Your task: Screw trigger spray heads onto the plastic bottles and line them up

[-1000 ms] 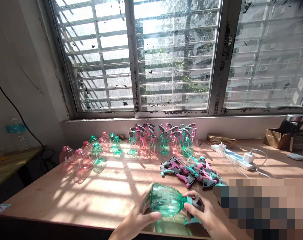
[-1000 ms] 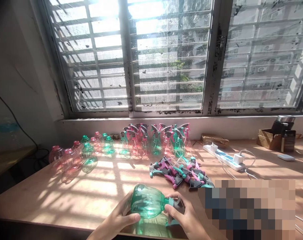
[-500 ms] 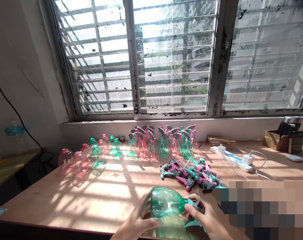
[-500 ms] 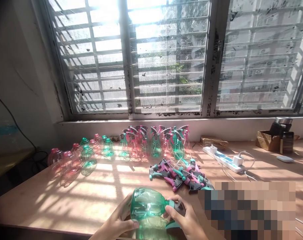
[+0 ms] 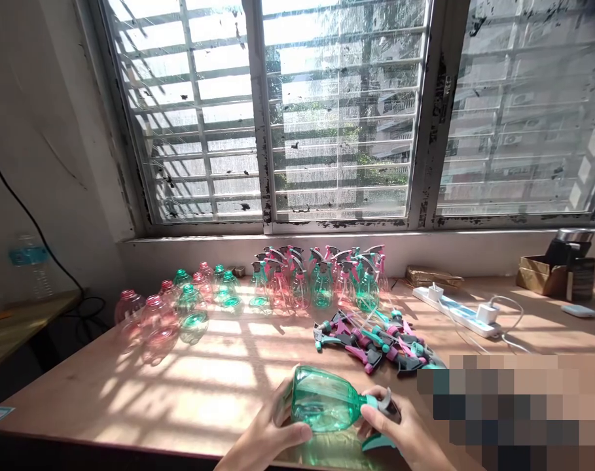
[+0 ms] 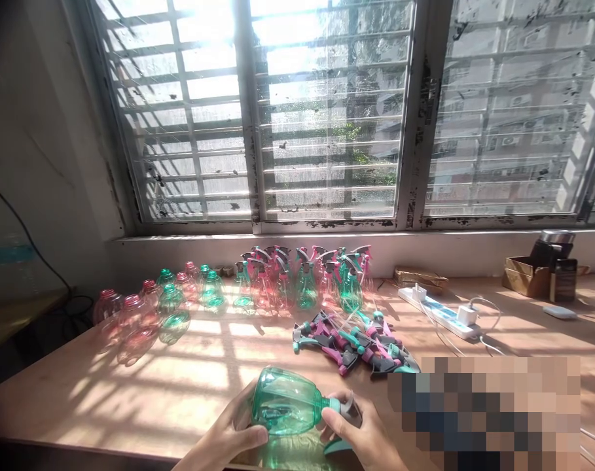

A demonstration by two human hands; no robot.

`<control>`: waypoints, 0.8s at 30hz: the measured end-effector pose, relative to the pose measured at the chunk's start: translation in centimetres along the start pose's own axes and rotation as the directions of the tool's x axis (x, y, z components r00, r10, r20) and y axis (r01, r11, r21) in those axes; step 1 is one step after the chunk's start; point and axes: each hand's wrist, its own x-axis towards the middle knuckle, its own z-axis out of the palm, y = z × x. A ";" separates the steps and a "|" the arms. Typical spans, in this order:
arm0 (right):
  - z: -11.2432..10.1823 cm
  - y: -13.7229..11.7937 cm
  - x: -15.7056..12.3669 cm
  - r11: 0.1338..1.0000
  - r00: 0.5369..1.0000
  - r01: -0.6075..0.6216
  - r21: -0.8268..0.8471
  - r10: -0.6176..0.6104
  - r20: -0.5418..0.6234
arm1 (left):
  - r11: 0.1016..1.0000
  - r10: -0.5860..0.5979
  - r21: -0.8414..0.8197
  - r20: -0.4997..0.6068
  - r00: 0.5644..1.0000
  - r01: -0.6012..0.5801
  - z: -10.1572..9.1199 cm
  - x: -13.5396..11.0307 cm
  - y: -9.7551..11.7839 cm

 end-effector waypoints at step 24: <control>0.4 -1.5 -0.3 0.999 1.000 -0.024 -0.030 0.024 -0.010 | 0.982 0.021 0.190 -0.025 0.999 -0.016 0.9 -0.6 -0.1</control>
